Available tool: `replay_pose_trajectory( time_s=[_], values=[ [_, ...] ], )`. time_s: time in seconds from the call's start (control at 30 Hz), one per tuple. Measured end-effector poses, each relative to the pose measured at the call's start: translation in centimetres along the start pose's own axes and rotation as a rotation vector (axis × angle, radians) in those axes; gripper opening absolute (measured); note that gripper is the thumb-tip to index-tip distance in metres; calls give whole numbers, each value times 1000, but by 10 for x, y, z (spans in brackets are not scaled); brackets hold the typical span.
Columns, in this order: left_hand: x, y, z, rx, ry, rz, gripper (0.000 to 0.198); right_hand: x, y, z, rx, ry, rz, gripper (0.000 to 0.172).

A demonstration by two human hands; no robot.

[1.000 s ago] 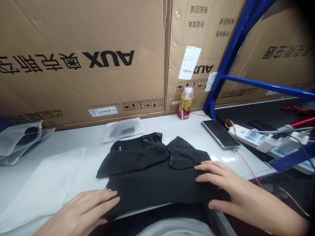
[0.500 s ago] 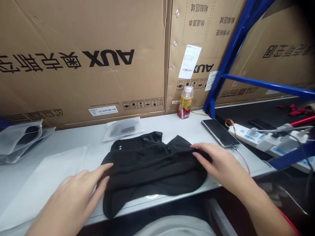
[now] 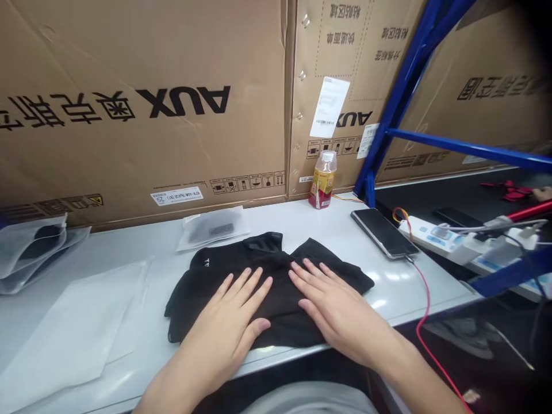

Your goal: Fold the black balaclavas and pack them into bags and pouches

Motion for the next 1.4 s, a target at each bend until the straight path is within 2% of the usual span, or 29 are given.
replay_pose_trajectory(
  time_s=[0.1,0.17,0.27,0.33,0.4,0.47,0.5,0.6,0.7,0.77,0.83,0.93,1.0,1.03,1.13,1.17,1.2,1.27,1.33,1.4],
  values=[
    [8,2,-12,18,12,-5,64,-42,10,-9,-55,-128,-70,52],
    [5,8,-11,29,10,-5,64,-70,23,-16,-123,-245,-113,52],
    [-9,16,6,31,-18,-31,63,-98,41,-22,-139,-403,-132,41],
    [-20,18,23,21,-40,-57,63,-103,52,-21,-116,-500,-134,33],
    [-29,15,38,36,-44,-85,65,-95,63,-17,-120,-581,-112,28],
    [-33,9,49,59,-33,-118,68,-76,72,-10,-192,-606,-36,22],
    [-35,7,52,64,-29,-135,69,-62,77,-5,-265,-588,19,22],
    [-33,6,49,54,-29,-186,63,-13,74,8,-432,-403,196,41],
    [-18,11,29,77,-24,-213,44,34,41,19,-224,-73,235,54],
    [-2,17,9,82,-22,-207,37,49,17,18,-52,40,199,56],
    [13,26,-10,47,-15,-197,38,50,3,14,52,74,178,53],
    [27,40,-25,-85,52,-178,42,44,3,10,115,91,231,46],
    [25,46,-23,-156,59,-162,46,35,14,11,82,89,322,43],
    [20,46,-20,-162,31,-158,47,28,21,12,14,55,367,42],
    [4,38,-7,-71,-85,-173,47,-4,38,14,-264,-222,363,29],
    [1,33,-5,-31,-103,-181,46,-12,38,14,-300,-329,310,29],
    [0,29,-3,-1,-106,-189,46,-17,34,14,-292,-415,247,33],
    [0,25,-3,24,-93,-209,45,-16,22,15,-212,-495,144,39],
    [2,25,-4,11,-88,-228,46,-5,13,18,-154,-498,137,32],
    [1,28,-6,-11,-97,-231,48,5,13,21,-143,-492,207,21]
  ],
)
Point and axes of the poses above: each hand's wrist, its own z-axis towards the middle knuckle, its own y-axis out of the back of the hand, x = y × z, the point moved 6 cm from there along z, towards the middle knuckle, and after that the axes turned 9 degrees about -y, right-handed, at the moved point
